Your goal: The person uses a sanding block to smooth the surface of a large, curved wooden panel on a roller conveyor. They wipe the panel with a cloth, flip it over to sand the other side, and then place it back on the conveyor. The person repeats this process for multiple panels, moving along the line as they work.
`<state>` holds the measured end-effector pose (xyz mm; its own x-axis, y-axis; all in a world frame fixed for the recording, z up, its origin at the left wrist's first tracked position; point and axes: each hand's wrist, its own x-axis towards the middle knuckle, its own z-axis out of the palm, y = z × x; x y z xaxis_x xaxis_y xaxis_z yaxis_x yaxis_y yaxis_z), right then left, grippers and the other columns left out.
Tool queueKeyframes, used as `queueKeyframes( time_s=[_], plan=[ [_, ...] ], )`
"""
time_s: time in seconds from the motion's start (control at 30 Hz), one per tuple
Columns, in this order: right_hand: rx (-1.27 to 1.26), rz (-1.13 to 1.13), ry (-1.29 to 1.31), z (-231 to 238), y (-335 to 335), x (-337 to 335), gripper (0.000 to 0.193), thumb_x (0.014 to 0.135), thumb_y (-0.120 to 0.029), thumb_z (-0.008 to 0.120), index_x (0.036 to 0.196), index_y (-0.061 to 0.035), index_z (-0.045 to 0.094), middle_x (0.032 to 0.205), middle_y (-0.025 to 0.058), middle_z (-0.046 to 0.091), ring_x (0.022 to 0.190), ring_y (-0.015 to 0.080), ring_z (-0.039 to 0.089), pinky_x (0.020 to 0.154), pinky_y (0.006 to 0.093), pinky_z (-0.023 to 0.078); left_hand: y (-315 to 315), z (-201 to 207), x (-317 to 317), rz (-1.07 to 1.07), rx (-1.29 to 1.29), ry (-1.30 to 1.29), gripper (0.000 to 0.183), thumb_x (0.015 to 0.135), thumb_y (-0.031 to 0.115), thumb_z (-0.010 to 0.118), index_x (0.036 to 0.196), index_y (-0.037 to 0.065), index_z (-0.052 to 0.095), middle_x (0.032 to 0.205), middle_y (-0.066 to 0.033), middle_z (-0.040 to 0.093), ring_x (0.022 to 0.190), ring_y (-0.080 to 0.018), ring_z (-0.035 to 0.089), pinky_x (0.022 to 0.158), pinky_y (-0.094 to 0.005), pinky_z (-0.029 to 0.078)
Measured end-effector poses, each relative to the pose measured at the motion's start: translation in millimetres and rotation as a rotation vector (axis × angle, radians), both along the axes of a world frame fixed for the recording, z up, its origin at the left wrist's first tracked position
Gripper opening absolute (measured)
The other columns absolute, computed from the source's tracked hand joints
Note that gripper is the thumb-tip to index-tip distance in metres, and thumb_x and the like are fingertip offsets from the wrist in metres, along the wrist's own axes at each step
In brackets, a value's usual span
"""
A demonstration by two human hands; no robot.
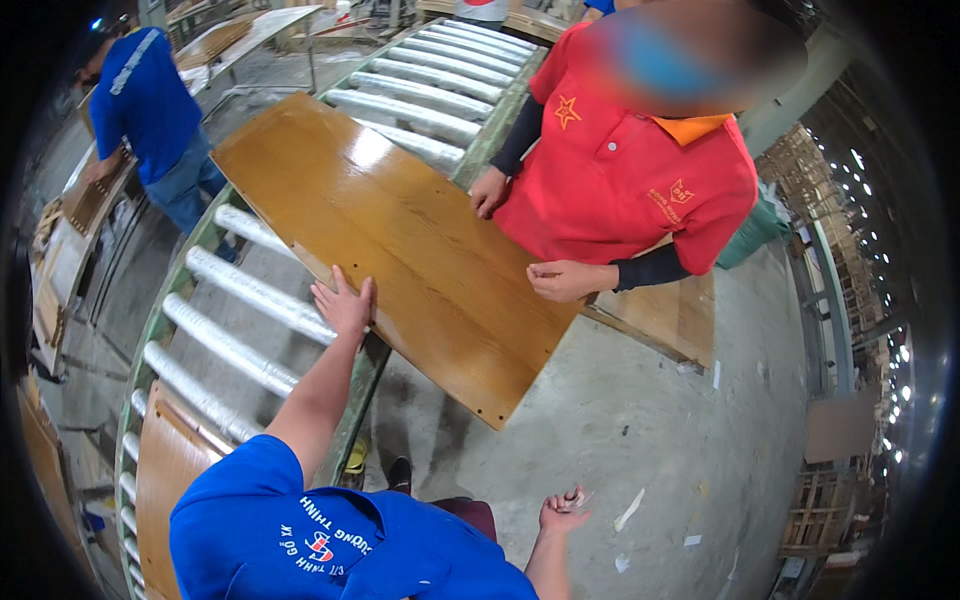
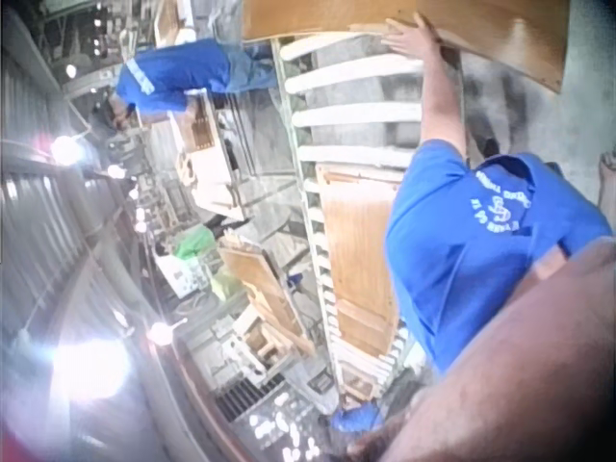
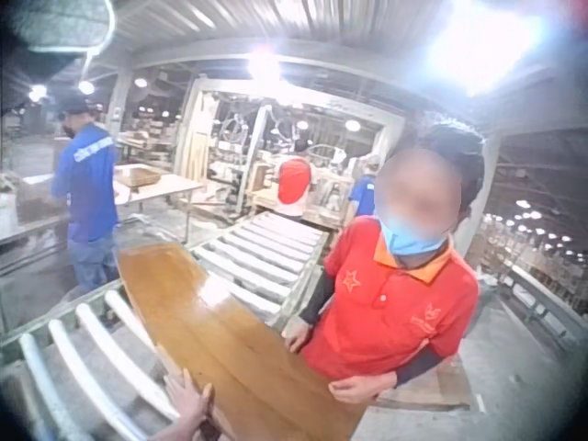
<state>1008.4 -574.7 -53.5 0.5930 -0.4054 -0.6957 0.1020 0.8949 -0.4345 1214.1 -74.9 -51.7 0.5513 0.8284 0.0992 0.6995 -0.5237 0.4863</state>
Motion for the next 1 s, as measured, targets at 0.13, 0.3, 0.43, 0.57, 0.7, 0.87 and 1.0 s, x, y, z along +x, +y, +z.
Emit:
queueKeyframes(
  time_s=[0.13, 0.3, 0.43, 0.57, 0.7, 0.87, 1.0],
  plan=[
    [0.019, -0.066, 0.001, 3, -11, 0, 0.068, 0.086, -0.067, 0.022, 0.104, -0.0133, 0.06, 0.063, 0.0, 0.047, 0.046, 0.0134, 0.03, 0.042, 0.0264, 0.024, 8, -5, 58, -0.026, -0.004, 0.001, 0.081, 0.08, 0.062, 0.047, 0.143, 0.017, 0.024, 0.14, -0.0341, 0.018, 0.136, -0.0413, 0.01, 0.11, -0.0463, 0.008],
    [0.061, -0.041, 0.014, -7, -11, 42, 0.065, 0.087, -0.064, 0.025, 0.105, -0.0123, 0.06, 0.063, 0.0008, 0.047, 0.047, 0.0139, 0.031, 0.043, 0.0264, 0.024, 10, -3, 127, -0.04, 0.005, 0.081, 0.08, 0.08, 0.064, 0.044, 0.143, 0.019, 0.022, 0.142, -0.0316, 0.019, 0.136, -0.0388, 0.01, 0.11, -0.0469, 0.008],
    [0.118, 0.089, -0.096, -10, -11, 98, 0.064, 0.088, -0.063, 0.026, 0.105, -0.0112, 0.06, 0.062, 0.0023, 0.047, 0.047, 0.0137, 0.031, 0.042, 0.0266, 0.024, 15, 2, 185, -0.023, 0.006, 0.149, 0.079, 0.081, 0.067, 0.04, 0.144, 0.022, 0.021, 0.143, -0.0289, 0.019, 0.137, -0.0364, 0.011, 0.11, -0.047, 0.008],
    [0.193, 0.266, -0.104, -5, -19, 165, 0.063, 0.088, -0.063, 0.028, 0.105, -0.0103, 0.06, 0.06, 0.0029, 0.046, 0.048, 0.014, 0.031, 0.042, 0.0267, 0.025, 14, 1, 243, -0.024, 0.027, 0.179, 0.079, 0.082, 0.067, 0.038, 0.144, 0.022, 0.02, 0.143, -0.0295, 0.02, 0.137, -0.0372, 0.012, 0.11, -0.047, 0.009],
    [0.188, 0.426, -0.044, 6, -9, 238, 0.062, 0.089, -0.061, 0.028, 0.103, -0.0095, 0.06, 0.059, 0.0022, 0.043, 0.049, 0.0141, 0.031, 0.044, 0.0268, 0.025, 25, -3, 302, -0.019, 0.064, 0.164, 0.079, 0.082, 0.067, 0.038, 0.144, 0.021, 0.021, 0.142, -0.0298, 0.021, 0.136, -0.0382, 0.013, 0.109, -0.0487, 0.01],
    [0.261, 0.643, -0.129, 8, 5, 308, 0.062, 0.089, -0.061, 0.029, 0.106, -0.0085, 0.059, 0.059, 0.0041, 0.043, 0.052, 0.0152, 0.032, 0.047, 0.0276, 0.027, 33, -10, 380, -0.049, 0.043, 0.149, 0.08, 0.081, 0.067, 0.038, 0.144, 0.021, 0.02, 0.142, -0.0303, 0.02, 0.136, -0.0379, 0.013, 0.109, -0.0493, 0.01],
    [0.345, 0.744, -0.136, 4, 27, 376, 0.055, 0.09, -0.052, 0.034, 0.108, -0.0054, 0.057, 0.062, 0.0057, 0.045, 0.052, 0.0155, 0.034, 0.048, 0.0278, 0.028, 40, -12, 458, -0.076, 0.035, 0.12, 0.08, 0.082, 0.067, 0.038, 0.144, 0.021, 0.019, 0.142, -0.0306, 0.019, 0.136, -0.0383, 0.012, 0.109, -0.0498, 0.011]
  ],
)
